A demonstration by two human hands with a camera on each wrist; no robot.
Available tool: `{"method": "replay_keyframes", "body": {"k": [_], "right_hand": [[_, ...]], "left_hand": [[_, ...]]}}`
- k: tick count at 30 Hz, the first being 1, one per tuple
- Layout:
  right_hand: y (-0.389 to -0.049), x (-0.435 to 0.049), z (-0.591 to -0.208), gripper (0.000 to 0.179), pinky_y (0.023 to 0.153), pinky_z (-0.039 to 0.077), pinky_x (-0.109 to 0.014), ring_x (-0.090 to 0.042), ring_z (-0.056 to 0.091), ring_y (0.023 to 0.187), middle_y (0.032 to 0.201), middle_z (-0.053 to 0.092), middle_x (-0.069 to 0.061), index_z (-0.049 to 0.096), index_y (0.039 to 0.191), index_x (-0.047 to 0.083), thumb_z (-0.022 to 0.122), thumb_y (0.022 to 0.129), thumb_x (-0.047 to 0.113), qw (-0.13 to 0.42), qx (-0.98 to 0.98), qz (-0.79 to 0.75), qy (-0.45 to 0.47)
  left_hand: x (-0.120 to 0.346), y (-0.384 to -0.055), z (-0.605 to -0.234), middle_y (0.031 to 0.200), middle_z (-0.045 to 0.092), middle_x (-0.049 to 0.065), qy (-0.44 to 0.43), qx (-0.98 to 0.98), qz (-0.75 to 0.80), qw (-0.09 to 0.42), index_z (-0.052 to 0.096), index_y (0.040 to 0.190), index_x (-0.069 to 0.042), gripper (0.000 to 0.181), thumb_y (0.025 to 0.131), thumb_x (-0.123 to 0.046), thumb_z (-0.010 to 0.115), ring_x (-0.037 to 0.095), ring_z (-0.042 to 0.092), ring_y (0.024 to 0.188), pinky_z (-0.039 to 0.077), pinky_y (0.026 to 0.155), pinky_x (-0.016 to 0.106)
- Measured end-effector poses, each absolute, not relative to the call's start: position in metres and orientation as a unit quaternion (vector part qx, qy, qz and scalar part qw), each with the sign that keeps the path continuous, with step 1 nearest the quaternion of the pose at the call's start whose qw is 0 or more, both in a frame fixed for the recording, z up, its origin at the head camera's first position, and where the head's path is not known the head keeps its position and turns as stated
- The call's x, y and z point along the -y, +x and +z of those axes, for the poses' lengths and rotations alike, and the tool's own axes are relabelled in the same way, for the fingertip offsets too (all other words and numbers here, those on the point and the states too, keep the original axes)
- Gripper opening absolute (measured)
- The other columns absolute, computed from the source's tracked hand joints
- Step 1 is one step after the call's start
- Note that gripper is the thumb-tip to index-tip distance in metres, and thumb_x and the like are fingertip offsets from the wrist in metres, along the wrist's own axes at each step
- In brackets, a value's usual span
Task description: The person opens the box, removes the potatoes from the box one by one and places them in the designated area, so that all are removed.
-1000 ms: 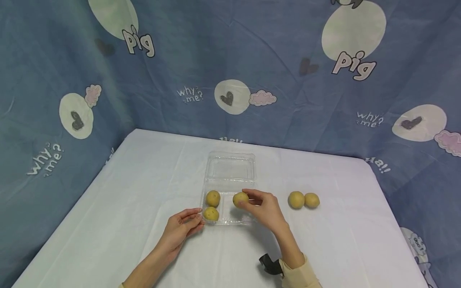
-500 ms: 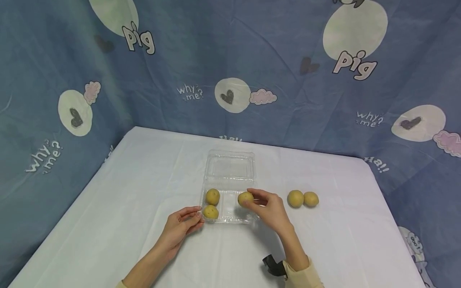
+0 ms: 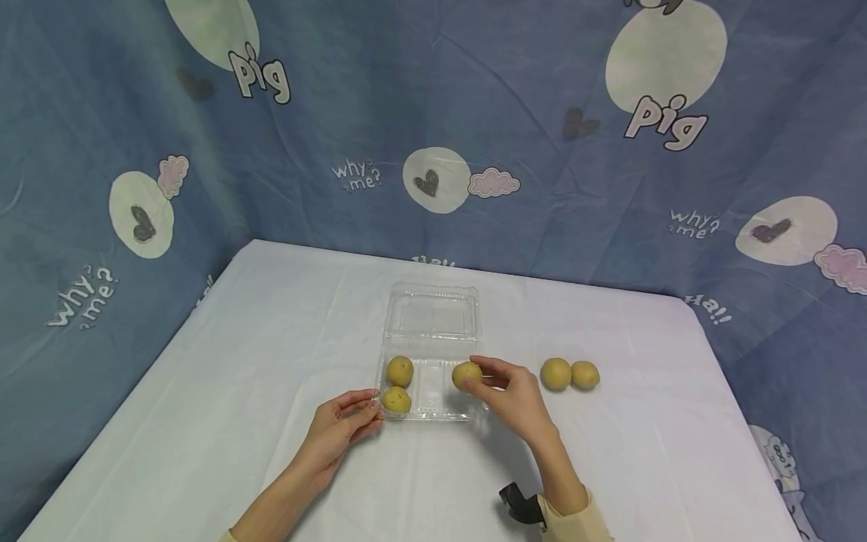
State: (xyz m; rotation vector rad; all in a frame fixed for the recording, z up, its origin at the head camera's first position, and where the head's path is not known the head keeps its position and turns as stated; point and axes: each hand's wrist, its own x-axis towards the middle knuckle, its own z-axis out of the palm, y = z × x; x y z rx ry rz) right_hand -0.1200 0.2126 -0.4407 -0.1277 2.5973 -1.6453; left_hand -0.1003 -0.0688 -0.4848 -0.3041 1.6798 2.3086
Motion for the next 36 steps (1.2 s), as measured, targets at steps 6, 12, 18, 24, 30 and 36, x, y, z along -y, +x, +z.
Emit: {"method": "replay_keyframes", "body": {"k": [6, 12, 18, 24, 30, 36], "right_hand": [[-0.116, -0.218, -0.439, 0.049, 0.083, 0.058, -0.026, -0.026, 0.065, 0.105, 0.119, 0.067, -0.011, 0.065, 0.126, 0.003, 0.078, 0.085, 0.026, 0.031, -0.843, -0.535, -0.043], [-0.113, -0.223, -0.438, 0.050, 0.083, 0.056, -0.023, -0.026, 0.064, 0.107, 0.121, 0.066, -0.011, 0.063, 0.128, 0.004, 0.078, 0.086, 0.027, 0.030, -0.843, -0.536, -0.033], [-0.110, -0.226, -0.437, 0.052, 0.083, 0.056, -0.023, -0.026, 0.064, 0.107, 0.121, 0.066, -0.011, 0.063, 0.129, 0.004, 0.078, 0.086, 0.029, 0.030, -0.844, -0.535, -0.025], [-0.107, -0.227, -0.437, 0.052, 0.081, 0.056, -0.022, -0.025, 0.065, 0.107, 0.121, 0.066, -0.010, 0.063, 0.129, 0.005, 0.078, 0.085, 0.029, 0.028, -0.847, -0.531, -0.014], [-0.106, -0.229, -0.436, 0.051, 0.082, 0.056, -0.022, -0.025, 0.064, 0.107, 0.123, 0.065, -0.010, 0.064, 0.128, 0.005, 0.078, 0.086, 0.029, 0.023, -0.847, -0.531, -0.009], [-0.104, -0.233, -0.436, 0.051, 0.082, 0.055, -0.021, -0.026, 0.064, 0.107, 0.121, 0.066, -0.011, 0.063, 0.129, 0.004, 0.078, 0.086, 0.027, 0.017, -0.849, -0.529, -0.012]], "left_hand": [[0.069, -0.100, -0.485, 0.093, 0.063, 0.013, -0.105, -0.581, 0.796, 0.135, 0.056, 0.120, 0.015, 0.032, 0.091, 0.005, 0.065, 0.019, 0.069, 0.084, 0.060, 0.079, 0.026], [0.068, -0.101, -0.485, 0.093, 0.063, 0.013, -0.107, -0.582, 0.795, 0.134, 0.056, 0.120, 0.014, 0.032, 0.091, 0.005, 0.064, 0.019, 0.069, 0.083, 0.060, 0.079, 0.025], [0.068, -0.101, -0.486, 0.092, 0.064, 0.012, -0.109, -0.583, 0.794, 0.132, 0.057, 0.119, 0.014, 0.031, 0.090, 0.006, 0.064, 0.018, 0.068, 0.082, 0.060, 0.078, 0.025], [0.068, -0.101, -0.486, 0.092, 0.063, 0.012, -0.107, -0.581, 0.796, 0.132, 0.056, 0.120, 0.014, 0.032, 0.090, 0.005, 0.064, 0.017, 0.068, 0.082, 0.060, 0.078, 0.025], [0.069, -0.101, -0.486, 0.092, 0.063, 0.012, -0.106, -0.580, 0.797, 0.134, 0.056, 0.121, 0.014, 0.033, 0.091, 0.004, 0.065, 0.017, 0.068, 0.082, 0.060, 0.079, 0.025], [0.069, -0.101, -0.486, 0.092, 0.063, 0.012, -0.106, -0.579, 0.797, 0.136, 0.056, 0.121, 0.014, 0.033, 0.091, 0.003, 0.065, 0.018, 0.068, 0.083, 0.060, 0.078, 0.024]]}}
